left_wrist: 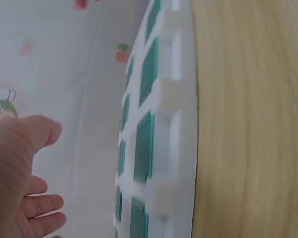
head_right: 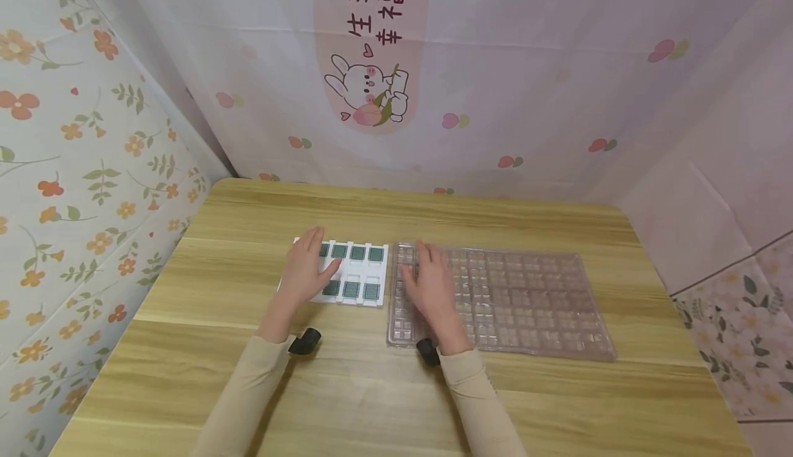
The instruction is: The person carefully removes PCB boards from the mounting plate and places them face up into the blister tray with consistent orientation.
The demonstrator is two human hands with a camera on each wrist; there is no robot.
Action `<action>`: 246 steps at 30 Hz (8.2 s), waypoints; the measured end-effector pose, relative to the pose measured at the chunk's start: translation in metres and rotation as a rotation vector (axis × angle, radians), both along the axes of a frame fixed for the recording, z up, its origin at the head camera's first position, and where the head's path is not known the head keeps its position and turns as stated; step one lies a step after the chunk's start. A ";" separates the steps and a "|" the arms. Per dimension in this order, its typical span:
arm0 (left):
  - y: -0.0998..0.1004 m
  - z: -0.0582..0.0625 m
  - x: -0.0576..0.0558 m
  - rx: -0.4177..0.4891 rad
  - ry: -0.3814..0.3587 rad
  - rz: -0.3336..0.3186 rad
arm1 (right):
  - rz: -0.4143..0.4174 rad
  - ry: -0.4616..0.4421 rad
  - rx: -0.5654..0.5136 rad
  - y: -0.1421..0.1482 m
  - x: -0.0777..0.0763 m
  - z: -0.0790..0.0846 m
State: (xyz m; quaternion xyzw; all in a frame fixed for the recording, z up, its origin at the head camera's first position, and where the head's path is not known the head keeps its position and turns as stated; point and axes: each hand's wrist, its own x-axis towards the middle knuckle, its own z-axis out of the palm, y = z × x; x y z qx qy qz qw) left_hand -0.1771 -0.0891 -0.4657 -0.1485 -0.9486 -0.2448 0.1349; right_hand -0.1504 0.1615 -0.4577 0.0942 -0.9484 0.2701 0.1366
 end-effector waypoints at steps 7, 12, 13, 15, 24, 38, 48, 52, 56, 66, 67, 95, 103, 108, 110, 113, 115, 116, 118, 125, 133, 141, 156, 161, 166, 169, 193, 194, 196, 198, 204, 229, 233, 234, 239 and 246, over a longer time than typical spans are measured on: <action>-0.021 -0.001 0.003 0.216 -0.060 0.053 | 0.041 0.062 -0.088 -0.007 0.003 -0.001; -0.038 -0.003 0.005 0.296 -0.133 0.138 | 0.075 0.023 -0.090 -0.013 0.005 0.000; -0.041 -0.003 0.006 0.308 -0.141 0.152 | 0.081 0.012 -0.083 -0.014 0.006 0.000; -0.048 -0.005 0.007 0.340 -0.159 0.179 | 0.094 -0.011 -0.071 -0.017 0.006 0.000; -0.070 -0.014 0.008 0.489 -0.246 0.252 | 0.180 -0.020 -0.010 -0.029 0.009 -0.004; -0.074 -0.024 0.006 0.570 -0.283 0.305 | 0.198 -0.189 0.052 -0.045 0.011 -0.012; -0.071 -0.026 0.000 0.598 -0.366 0.279 | 0.200 -0.143 0.127 -0.047 0.011 -0.015; -0.070 -0.026 -0.001 0.584 -0.379 0.275 | 0.207 -0.115 0.131 -0.047 0.011 -0.016; -0.070 -0.027 -0.002 0.576 -0.387 0.284 | 0.197 -0.102 0.122 -0.049 0.011 -0.016; -0.071 -0.029 -0.003 0.572 -0.381 0.294 | 0.171 -0.131 0.120 -0.052 0.010 -0.016; -0.071 -0.029 -0.003 0.570 -0.380 0.293 | 0.170 -0.134 0.117 -0.052 0.011 -0.015; -0.071 -0.027 -0.003 0.535 -0.386 0.291 | 0.192 -0.197 0.073 -0.051 0.006 -0.013; -0.070 -0.026 -0.003 0.544 -0.402 0.298 | 0.208 -0.205 0.070 -0.050 0.007 -0.008; -0.070 -0.027 -0.003 0.552 -0.405 0.294 | 0.208 -0.211 0.074 -0.049 0.007 -0.002; -0.071 -0.027 -0.003 0.555 -0.403 0.294 | 0.208 -0.208 0.079 -0.049 0.007 0.000; -0.071 -0.027 -0.003 0.564 -0.404 0.293 | 0.209 -0.200 0.090 -0.048 0.007 0.003; -0.071 -0.027 -0.003 0.571 -0.407 0.294 | 0.208 -0.198 0.098 -0.048 0.007 0.005; -0.071 -0.027 -0.003 0.573 -0.407 0.292 | 0.208 -0.197 0.098 -0.047 0.007 0.006; -0.071 -0.026 -0.003 0.577 -0.405 0.285 | 0.208 -0.202 0.094 -0.047 0.007 0.008; -0.071 -0.025 -0.003 0.586 -0.397 0.273 | 0.206 -0.238 0.080 -0.043 0.004 0.014; -0.071 -0.024 -0.002 0.579 -0.408 0.288 | 0.206 -0.242 0.076 -0.035 -0.002 0.021; -0.071 -0.025 -0.003 0.581 -0.407 0.294 | 0.189 -0.285 0.077 -0.028 -0.011 0.026; -0.071 -0.026 -0.003 0.578 -0.403 0.301 | 0.185 -0.244 0.117 -0.013 -0.025 0.028; -0.071 -0.028 -0.003 0.584 -0.403 0.303 | 0.181 -0.273 0.133 -0.010 -0.031 0.027; -0.071 -0.027 -0.002 0.590 -0.413 0.308 | 0.177 -0.296 0.132 -0.009 -0.037 0.025; -0.070 -0.027 -0.002 0.597 -0.419 0.308 | 0.185 -0.293 0.144 -0.007 -0.041 0.025; -0.070 -0.028 -0.003 0.608 -0.391 0.291 | 0.162 -0.463 0.165 -0.001 -0.072 0.017; -0.070 -0.028 -0.003 0.608 -0.391 0.291 | 0.164 -0.462 0.169 0.000 -0.073 0.016; -0.071 -0.028 -0.003 0.603 -0.390 0.291 | 0.163 -0.461 0.178 0.000 -0.074 0.015; -0.071 -0.028 -0.003 0.601 -0.392 0.292 | 0.159 -0.460 0.189 0.001 -0.075 0.014; -0.071 -0.029 -0.003 0.610 -0.398 0.290 | 0.150 -0.456 0.230 0.001 -0.077 0.011; -0.072 -0.026 -0.003 0.614 -0.380 0.284 | 0.157 -0.397 0.342 0.000 -0.079 0.010; -0.072 -0.027 -0.003 0.610 -0.374 0.283 | 0.157 -0.386 0.351 -0.001 -0.078 0.011; -0.072 -0.027 -0.003 0.609 -0.374 0.283 | 0.156 -0.385 0.353 -0.001 -0.078 0.011; -0.072 -0.028 -0.003 0.609 -0.384 0.283 | 0.156 -0.385 0.366 -0.001 -0.078 0.010; -0.073 -0.030 -0.004 0.615 -0.388 0.284 | 0.158 -0.375 0.383 -0.001 -0.077 0.009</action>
